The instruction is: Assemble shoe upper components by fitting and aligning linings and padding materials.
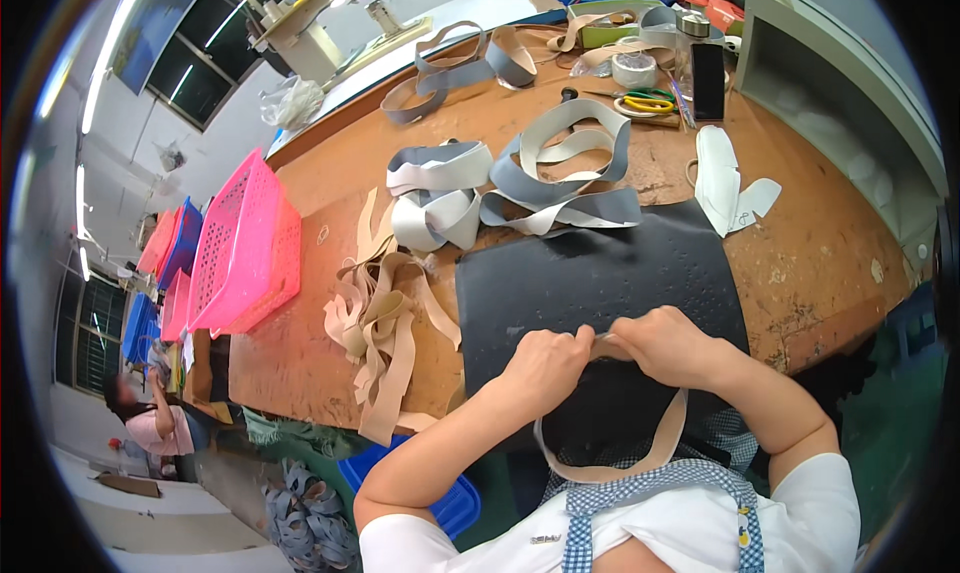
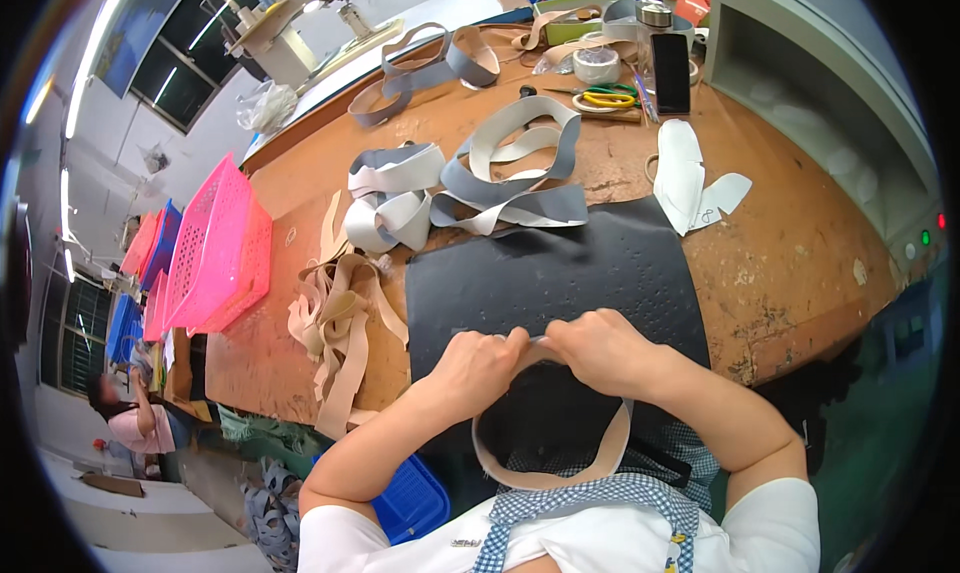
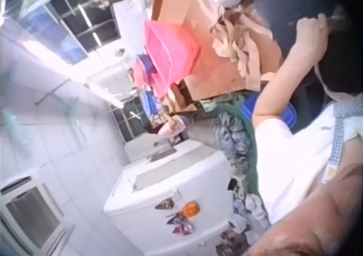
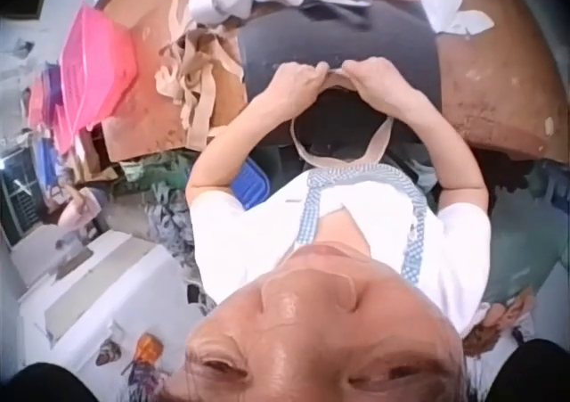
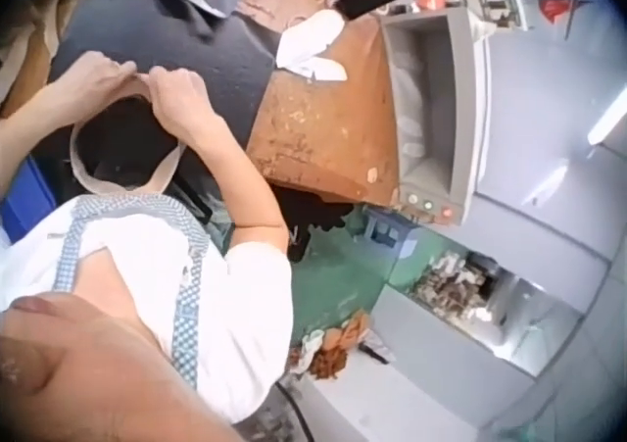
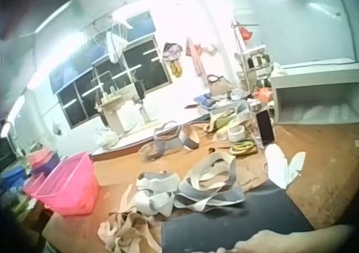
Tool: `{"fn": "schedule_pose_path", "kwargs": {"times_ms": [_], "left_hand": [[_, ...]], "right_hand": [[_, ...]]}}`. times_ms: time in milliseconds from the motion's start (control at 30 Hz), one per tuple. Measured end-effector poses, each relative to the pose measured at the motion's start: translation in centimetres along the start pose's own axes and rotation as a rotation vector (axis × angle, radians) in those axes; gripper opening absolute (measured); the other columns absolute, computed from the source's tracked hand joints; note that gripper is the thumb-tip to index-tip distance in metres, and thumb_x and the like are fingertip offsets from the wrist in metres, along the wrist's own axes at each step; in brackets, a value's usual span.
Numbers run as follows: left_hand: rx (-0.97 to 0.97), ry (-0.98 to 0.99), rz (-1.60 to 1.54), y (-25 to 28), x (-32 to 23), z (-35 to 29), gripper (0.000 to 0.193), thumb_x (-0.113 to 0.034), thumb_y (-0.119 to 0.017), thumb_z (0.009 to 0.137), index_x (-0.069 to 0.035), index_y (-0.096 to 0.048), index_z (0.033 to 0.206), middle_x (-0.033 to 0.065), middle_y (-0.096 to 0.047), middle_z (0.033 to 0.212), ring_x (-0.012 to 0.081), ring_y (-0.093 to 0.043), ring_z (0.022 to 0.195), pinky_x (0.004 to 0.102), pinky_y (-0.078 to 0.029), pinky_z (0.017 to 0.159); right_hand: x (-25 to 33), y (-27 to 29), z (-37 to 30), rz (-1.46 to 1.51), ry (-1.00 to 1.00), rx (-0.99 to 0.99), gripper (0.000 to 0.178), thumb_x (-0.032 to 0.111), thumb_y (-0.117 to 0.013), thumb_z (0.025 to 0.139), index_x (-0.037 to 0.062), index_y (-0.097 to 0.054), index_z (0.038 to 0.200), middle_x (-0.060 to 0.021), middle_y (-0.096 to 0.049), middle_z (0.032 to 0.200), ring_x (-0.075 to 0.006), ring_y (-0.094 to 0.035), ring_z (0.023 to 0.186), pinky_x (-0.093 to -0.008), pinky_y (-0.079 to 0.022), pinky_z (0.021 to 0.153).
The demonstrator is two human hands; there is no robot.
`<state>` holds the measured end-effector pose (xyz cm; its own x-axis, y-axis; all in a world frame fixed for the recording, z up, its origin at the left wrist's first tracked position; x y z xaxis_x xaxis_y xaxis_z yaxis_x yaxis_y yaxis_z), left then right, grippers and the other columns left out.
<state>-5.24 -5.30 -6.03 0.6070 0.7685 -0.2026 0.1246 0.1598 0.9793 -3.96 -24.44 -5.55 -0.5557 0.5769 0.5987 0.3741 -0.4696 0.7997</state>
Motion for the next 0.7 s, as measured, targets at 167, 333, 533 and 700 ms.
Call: {"fn": "schedule_pose_path", "kwargs": {"times_ms": [167, 333, 533, 700], "left_hand": [[-0.035, 0.172, 0.213, 8.8, 4.5, 3.6, 0.02, -0.017, -0.065, 0.079, 0.0, -0.056, 0.085, 0.0182, -0.066, 0.067, 0.0354, -0.068, 0.064, 0.0422, -0.053, 0.055], [-0.454, 0.585, 0.561, 22.6, 18.1, 12.2, 0.027, -0.023, -0.059, 0.089, 0.003, -0.066, 0.089, 0.0201, -0.071, 0.087, 0.0338, -0.07, 0.086, 0.0459, -0.055, 0.078], [-0.276, 0.283, -0.038, 13.6, 13.6, 21.5, 0.063, -0.058, -0.06, 0.089, -0.002, -0.065, 0.115, 0.0241, -0.067, 0.11, 0.0371, -0.065, 0.102, 0.0454, -0.051, 0.089], [-0.283, 0.22, -0.175, 2.6, 12.1, 24.6, 0.039, -0.035, -0.068, 0.086, 0.002, -0.071, 0.096, 0.0198, -0.071, 0.091, 0.0291, -0.068, 0.087, 0.0382, -0.052, 0.079]], "right_hand": [[-3.9, 0.7, -2.7, 0.999, -0.415, -0.529, 0.043, 0.033, -0.034, 0.107, 0.0022, -0.063, 0.101, -0.0086, -0.07, 0.096, -0.0161, -0.067, 0.081, -0.0293, -0.053, 0.076], [-6.4, -1.5, -3.4, 0.559, -0.385, -0.632, 0.007, 0.002, -0.056, 0.097, -0.0016, -0.062, 0.099, -0.0074, -0.067, 0.083, -0.0099, -0.063, 0.068, -0.0217, -0.048, 0.061], [-7.3, -1.3, -3.3, 0.356, -0.318, -0.67, 0.007, -0.001, -0.058, 0.094, -0.0021, -0.063, 0.097, -0.0086, -0.064, 0.082, -0.0121, -0.063, 0.063, -0.0242, -0.05, 0.057], [-6.3, -1.9, -2.5, 0.297, -0.212, -0.65, 0.006, -0.001, -0.059, 0.092, -0.0014, -0.063, 0.096, -0.0092, -0.064, 0.082, -0.0144, -0.065, 0.064, -0.0255, -0.05, 0.057]]}}
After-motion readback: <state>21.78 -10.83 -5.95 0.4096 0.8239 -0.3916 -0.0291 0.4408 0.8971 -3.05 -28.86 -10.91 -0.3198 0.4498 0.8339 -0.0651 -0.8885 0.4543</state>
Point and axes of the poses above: each hand's wrist, its own z-axis towards the middle knuckle, its own y-axis out of the back of the hand, x = y × z, the point moved 2 cm from there along z, towards the middle knuckle
